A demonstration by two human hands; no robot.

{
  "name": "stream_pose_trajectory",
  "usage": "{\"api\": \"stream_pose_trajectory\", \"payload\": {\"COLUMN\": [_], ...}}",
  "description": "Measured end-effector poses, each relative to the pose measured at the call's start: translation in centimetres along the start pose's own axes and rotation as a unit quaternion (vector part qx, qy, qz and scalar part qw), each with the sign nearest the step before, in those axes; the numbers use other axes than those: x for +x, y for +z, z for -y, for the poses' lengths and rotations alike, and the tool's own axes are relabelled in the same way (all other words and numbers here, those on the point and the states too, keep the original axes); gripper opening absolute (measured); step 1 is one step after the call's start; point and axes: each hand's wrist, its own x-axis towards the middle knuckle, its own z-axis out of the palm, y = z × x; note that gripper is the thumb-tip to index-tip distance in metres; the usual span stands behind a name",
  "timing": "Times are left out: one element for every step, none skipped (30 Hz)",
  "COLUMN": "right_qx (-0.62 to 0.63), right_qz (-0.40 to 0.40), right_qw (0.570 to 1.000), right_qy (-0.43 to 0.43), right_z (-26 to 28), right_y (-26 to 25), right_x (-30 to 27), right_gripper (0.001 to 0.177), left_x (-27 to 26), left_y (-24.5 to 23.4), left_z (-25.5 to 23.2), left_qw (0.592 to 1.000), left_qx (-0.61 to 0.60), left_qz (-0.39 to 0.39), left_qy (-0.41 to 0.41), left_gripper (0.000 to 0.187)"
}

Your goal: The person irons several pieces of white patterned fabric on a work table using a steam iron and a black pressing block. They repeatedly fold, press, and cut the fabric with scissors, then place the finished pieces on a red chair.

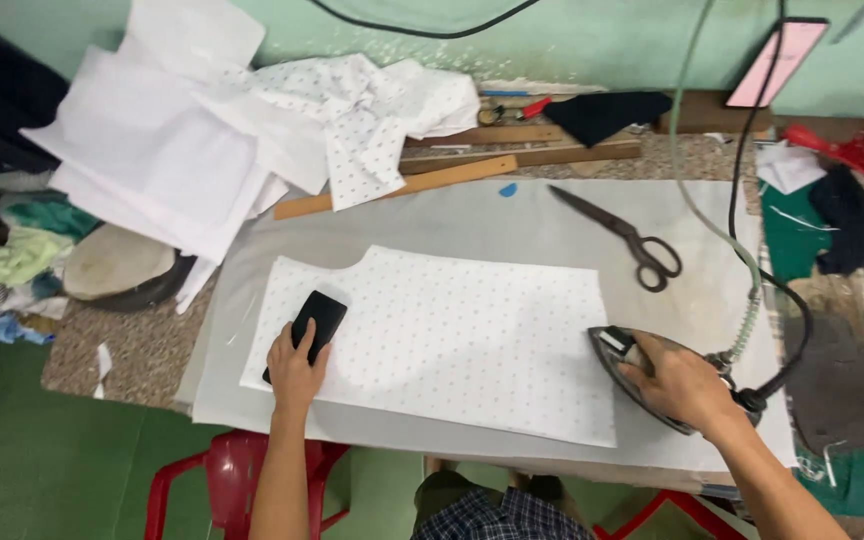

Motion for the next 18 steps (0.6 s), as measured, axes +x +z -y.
{"api": "stream_pose_trajectory", "payload": {"right_qx": [-0.005, -0.070, -0.134, -0.136, -0.152, -0.165, -0.166, -0.162, -0.156, -0.157, -0.160, -0.162, -0.163, -0.164, -0.164, -0.162, -0.174, -0.186], "right_qz": [0.005, -0.007, -0.019, -0.017, 0.002, 0.022, 0.026, 0.022, 0.017, 0.019, 0.011, 0.005, 0.008, 0.017, 0.026, 0.027, 0.023, 0.017], "right_qw": [1.000, 0.994, 0.978, 0.977, 0.964, 0.948, 0.946, 0.929, 0.908, 0.907, 0.890, 0.872, 0.873, 0.872, 0.872, 0.874, 0.873, 0.873], "right_qy": [-0.006, -0.081, -0.157, -0.160, -0.217, -0.273, -0.276, -0.333, -0.388, -0.389, -0.426, -0.461, -0.460, -0.461, -0.461, -0.458, -0.455, -0.451], "right_z": [2.4, 4.6, 6.8, 9.4, 11.9, 14.3, 17.8, 21.1, 24.2, 26.2, 28.0, 29.4, 29.9, 30.5, 30.9, 30.3, 29.5, 28.5], "right_y": [1.4, 2.7, 4.0, 5.9, 7.7, 9.6, 10.3, 11.0, 11.6, 13.2, 14.9, 16.5, 17.4, 18.2, 18.9, 18.5, 18.1, 17.5], "right_x": [0.4, 0.7, 1.0, 2.3, 3.7, 5.0, 4.9, 4.8, 4.6, 5.3, 6.0, 6.5, 6.6, 6.7, 6.7, 6.2, 5.6, 5.1], "right_gripper": [0.062, 0.060, 0.057, 0.057, 0.056, 0.055, 0.055, 0.052, 0.050, 0.050, 0.048, 0.048, 0.048, 0.048, 0.049, 0.049, 0.048, 0.048], "left_x": [0.0, -0.2, -0.4, -0.2, 0.0, 0.0, 0.2, 0.4, 0.5, 0.6, 0.7, 0.5, 0.4, 0.6, 0.8, 0.8, 0.8, 1.0], "left_y": [-0.4, -0.5, -0.7, -0.7, -0.8, -0.8, -1.2, -1.5, -1.7, -2.1, -2.4, -2.7, -3.0, -3.4, -3.8, -3.5, -3.2, -2.7], "left_z": [1.1, 2.1, 3.0, 3.4, 3.8, 4.1, 4.3, 4.4, 4.3, 4.6, 4.7, 4.6, 4.4, 4.3, 4.0, 4.4, 4.6, 4.6], "left_qw": [1.000, 1.000, 0.999, 0.999, 0.999, 0.999, 0.999, 0.997, 0.995, 0.995, 0.994, 0.992, 0.991, 0.990, 0.988, 0.988, 0.989, 0.991], "left_qx": [0.002, -0.005, -0.012, -0.011, -0.027, -0.044, -0.043, -0.068, -0.093, -0.094, -0.095, -0.098, -0.099, -0.107, -0.115, -0.115, -0.106, -0.098], "left_qz": [0.000, -0.015, -0.030, -0.029, -0.017, -0.003, -0.001, 0.015, 0.030, 0.031, 0.055, 0.081, 0.083, 0.092, 0.100, 0.103, 0.099, 0.094], "left_qy": [-0.009, -0.010, -0.011, -0.016, -0.012, -0.008, -0.013, -0.015, -0.017, -0.019, -0.021, -0.022, -0.023, -0.024, -0.024, -0.021, -0.016, -0.008], "left_gripper": [0.056, 0.056, 0.055, 0.055, 0.054, 0.054, 0.054, 0.050, 0.047, 0.047, 0.047, 0.048, 0.048, 0.054, 0.060, 0.060, 0.061, 0.063]}}
